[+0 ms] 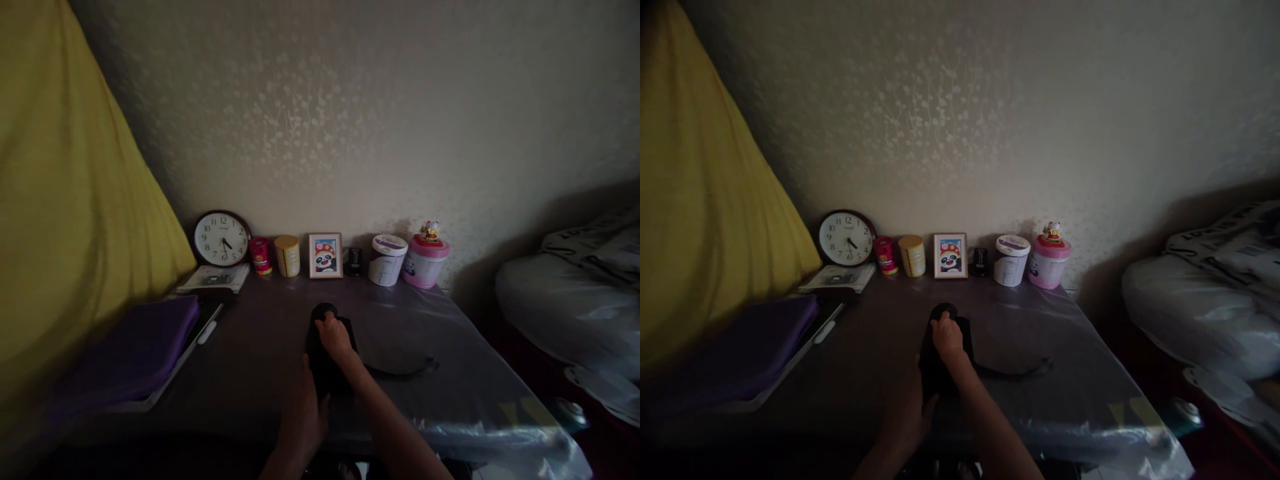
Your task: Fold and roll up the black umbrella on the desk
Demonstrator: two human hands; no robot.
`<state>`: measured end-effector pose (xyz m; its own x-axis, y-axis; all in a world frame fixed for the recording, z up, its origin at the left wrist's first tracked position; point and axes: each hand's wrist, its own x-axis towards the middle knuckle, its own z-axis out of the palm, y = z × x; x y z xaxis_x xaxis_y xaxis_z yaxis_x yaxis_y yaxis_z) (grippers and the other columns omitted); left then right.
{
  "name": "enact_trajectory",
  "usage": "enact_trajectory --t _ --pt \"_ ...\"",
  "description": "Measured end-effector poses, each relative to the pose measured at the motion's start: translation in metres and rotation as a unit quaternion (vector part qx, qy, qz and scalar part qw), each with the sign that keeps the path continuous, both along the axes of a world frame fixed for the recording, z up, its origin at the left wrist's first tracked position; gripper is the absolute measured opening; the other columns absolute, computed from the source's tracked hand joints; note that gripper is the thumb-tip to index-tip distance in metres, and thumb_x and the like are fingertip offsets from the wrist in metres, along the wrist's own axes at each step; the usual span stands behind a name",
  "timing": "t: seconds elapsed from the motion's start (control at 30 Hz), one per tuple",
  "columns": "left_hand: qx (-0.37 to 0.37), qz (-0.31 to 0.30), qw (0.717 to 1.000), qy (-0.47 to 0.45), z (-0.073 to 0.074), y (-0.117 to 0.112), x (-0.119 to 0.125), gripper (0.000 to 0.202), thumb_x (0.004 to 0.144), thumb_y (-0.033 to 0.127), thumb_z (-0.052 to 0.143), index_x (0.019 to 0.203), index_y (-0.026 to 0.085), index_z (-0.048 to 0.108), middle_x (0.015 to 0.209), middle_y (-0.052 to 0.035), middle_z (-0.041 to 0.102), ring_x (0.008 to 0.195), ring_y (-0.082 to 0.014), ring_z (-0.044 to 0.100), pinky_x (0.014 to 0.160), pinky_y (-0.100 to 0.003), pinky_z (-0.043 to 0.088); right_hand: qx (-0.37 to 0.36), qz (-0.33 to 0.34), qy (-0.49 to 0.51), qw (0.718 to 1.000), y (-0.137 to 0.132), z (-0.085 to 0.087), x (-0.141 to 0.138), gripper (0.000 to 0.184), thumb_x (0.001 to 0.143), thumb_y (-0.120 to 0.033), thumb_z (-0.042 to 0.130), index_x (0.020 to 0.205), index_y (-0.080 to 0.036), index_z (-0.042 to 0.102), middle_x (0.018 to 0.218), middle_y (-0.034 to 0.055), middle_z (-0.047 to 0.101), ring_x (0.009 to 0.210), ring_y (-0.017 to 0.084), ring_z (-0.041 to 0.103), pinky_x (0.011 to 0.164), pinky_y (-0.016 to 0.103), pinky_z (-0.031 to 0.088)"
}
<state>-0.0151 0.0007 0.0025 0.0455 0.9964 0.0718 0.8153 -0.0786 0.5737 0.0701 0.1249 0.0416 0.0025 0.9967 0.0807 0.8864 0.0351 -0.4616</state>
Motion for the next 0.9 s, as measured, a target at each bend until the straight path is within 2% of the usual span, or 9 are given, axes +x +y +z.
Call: enact_trajectory --t 0.1,0.2,0.33,0.57,0.67,0.77,0.9 --pt "0.000 0.002 1.000 -0.011 0.005 -0.003 0.000 0.076 0.078 0.023 0.037 0.137 0.002 -0.006 0.143 -0.0186 0.023 0.128 -0.0221 0.030 0.102 -0.034 0.029 -0.005 0.009 -0.022 1.000 0.000 0.003 0.000 0.031 0.088 -0.029 0.043 0.107 -0.007 0.052 0.095 0.0180 0.067 0.094 0.025 0.063 0.073 0.029 0.043" --pt "0.006 0.003 1.000 -0.025 0.013 -0.007 0.002 0.078 0.078 0.018 0.037 0.138 0.012 -0.012 0.144 -0.0142 0.023 0.129 -0.0203 0.029 0.100 -0.034 0.030 -0.012 0.016 -0.028 0.999 0.000 0.006 0.002 0.030 0.090 -0.030 0.039 0.105 -0.009 0.053 0.094 0.0170 0.067 0.091 0.024 0.064 0.071 0.028 0.044" --pt "0.004 0.003 1.000 -0.021 0.019 -0.008 0.004 0.078 0.078 0.015 0.037 0.139 0.019 -0.011 0.141 -0.0131 0.031 0.125 -0.0202 0.035 0.098 -0.035 0.031 -0.010 0.026 -0.031 0.999 -0.001 0.006 0.003 0.030 0.091 -0.030 0.035 0.103 -0.010 0.054 0.092 0.0160 0.068 0.089 0.024 0.064 0.070 0.029 0.044" --pt "0.017 -0.003 0.999 0.032 0.015 -0.008 0.004 0.074 0.079 0.014 0.037 0.140 0.025 -0.003 0.139 -0.0107 0.033 0.124 -0.0215 0.036 0.097 -0.035 0.032 -0.003 0.033 -0.007 0.999 0.003 0.002 0.004 0.031 0.091 -0.029 0.034 0.107 -0.014 0.056 0.091 0.0126 0.068 0.089 0.021 0.064 0.073 0.028 0.044" --pt "0.001 0.000 0.999 0.053 0.011 -0.007 0.004 0.067 0.081 0.017 0.035 0.140 0.020 0.005 0.135 -0.0136 0.038 0.121 -0.0227 0.039 0.096 -0.035 0.032 0.001 0.046 0.033 0.998 0.000 0.002 0.010 0.032 0.090 -0.028 0.033 0.110 -0.017 0.056 0.086 0.0076 0.069 0.078 0.017 0.066 0.068 0.024 0.045" --pt "-0.027 0.004 0.997 0.067 0.004 -0.005 0.004 0.065 0.081 0.019 0.035 0.139 0.009 0.008 0.132 -0.0173 0.041 0.120 -0.0234 0.040 0.098 -0.034 0.031 0.064 0.041 0.120 0.990 -0.009 -0.005 0.019 0.033 0.089 -0.028 0.031 0.105 -0.020 0.058 0.086 0.0049 0.068 0.075 0.016 0.064 0.069 0.024 0.045" --pt "-0.044 0.001 0.996 0.079 -0.005 -0.002 0.005 0.069 0.077 0.018 0.037 0.139 0.009 0.008 0.136 -0.0151 0.037 0.123 -0.0231 0.036 0.101 -0.033 0.027 0.205 0.019 0.136 0.969 -0.017 -0.025 0.026 0.031 0.086 -0.026 0.033 0.098 -0.017 0.061 0.103 0.0103 0.062 0.096 0.020 0.056 0.086 0.032 0.042"
